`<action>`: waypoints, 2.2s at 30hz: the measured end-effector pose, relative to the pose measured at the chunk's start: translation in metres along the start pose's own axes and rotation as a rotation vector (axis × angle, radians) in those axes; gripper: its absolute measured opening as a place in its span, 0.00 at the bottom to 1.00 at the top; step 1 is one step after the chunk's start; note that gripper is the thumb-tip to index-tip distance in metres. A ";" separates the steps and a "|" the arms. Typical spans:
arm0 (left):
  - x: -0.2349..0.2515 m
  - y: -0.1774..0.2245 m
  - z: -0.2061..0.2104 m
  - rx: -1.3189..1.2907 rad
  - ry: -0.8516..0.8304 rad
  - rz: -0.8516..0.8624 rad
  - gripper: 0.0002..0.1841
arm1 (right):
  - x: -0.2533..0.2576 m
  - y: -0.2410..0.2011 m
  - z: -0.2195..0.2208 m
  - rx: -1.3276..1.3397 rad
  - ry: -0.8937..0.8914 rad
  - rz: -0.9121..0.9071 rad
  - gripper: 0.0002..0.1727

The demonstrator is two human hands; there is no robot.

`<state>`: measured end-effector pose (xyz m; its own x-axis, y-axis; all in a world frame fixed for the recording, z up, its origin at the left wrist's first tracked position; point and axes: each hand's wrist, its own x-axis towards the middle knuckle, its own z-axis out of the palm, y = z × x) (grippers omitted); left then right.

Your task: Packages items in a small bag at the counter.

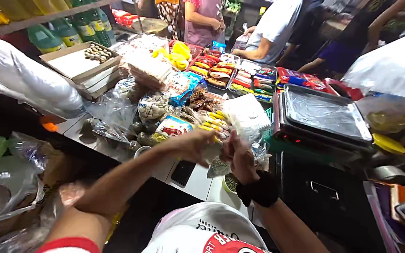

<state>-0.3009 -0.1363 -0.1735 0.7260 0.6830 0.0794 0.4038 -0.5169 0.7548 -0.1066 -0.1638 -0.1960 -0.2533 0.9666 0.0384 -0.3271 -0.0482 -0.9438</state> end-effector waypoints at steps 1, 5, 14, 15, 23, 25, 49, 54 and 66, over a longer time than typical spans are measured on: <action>-0.001 -0.034 0.035 -0.104 0.032 -0.003 0.51 | 0.008 0.012 0.000 -0.016 0.010 -0.009 0.27; 0.016 -0.099 0.170 -0.376 0.508 -0.115 0.36 | 0.025 0.072 -0.008 -0.304 0.047 0.007 0.24; 0.036 -0.129 0.206 -0.095 0.575 -0.350 0.17 | 0.030 0.080 -0.027 -0.632 0.016 -0.089 0.17; 0.035 -0.129 0.204 -0.079 0.570 -0.340 0.17 | 0.030 0.074 -0.023 -0.582 -0.003 -0.129 0.16; 0.041 -0.132 0.230 -0.013 0.755 -0.296 0.22 | 0.011 0.057 0.005 -0.443 -0.105 -0.236 0.16; 0.039 -0.137 0.229 -0.043 0.743 -0.302 0.20 | 0.007 0.051 0.011 -0.410 -0.117 -0.288 0.15; 0.009 -0.140 0.208 -0.053 0.849 -0.205 0.19 | 0.013 0.061 -0.023 -0.726 -0.244 -0.115 0.13; 0.013 -0.139 0.199 -0.091 0.851 -0.283 0.23 | 0.007 0.052 -0.014 -0.792 -0.267 -0.213 0.12; 0.018 -0.164 0.193 -0.135 0.830 -0.241 0.17 | 0.016 0.002 -0.072 -0.881 0.000 -0.017 0.31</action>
<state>-0.2466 -0.1387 -0.4218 -0.0321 0.9480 0.3165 0.3867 -0.2802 0.8786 -0.0461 -0.1306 -0.2209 -0.2544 0.9656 0.0546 0.4907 0.1775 -0.8531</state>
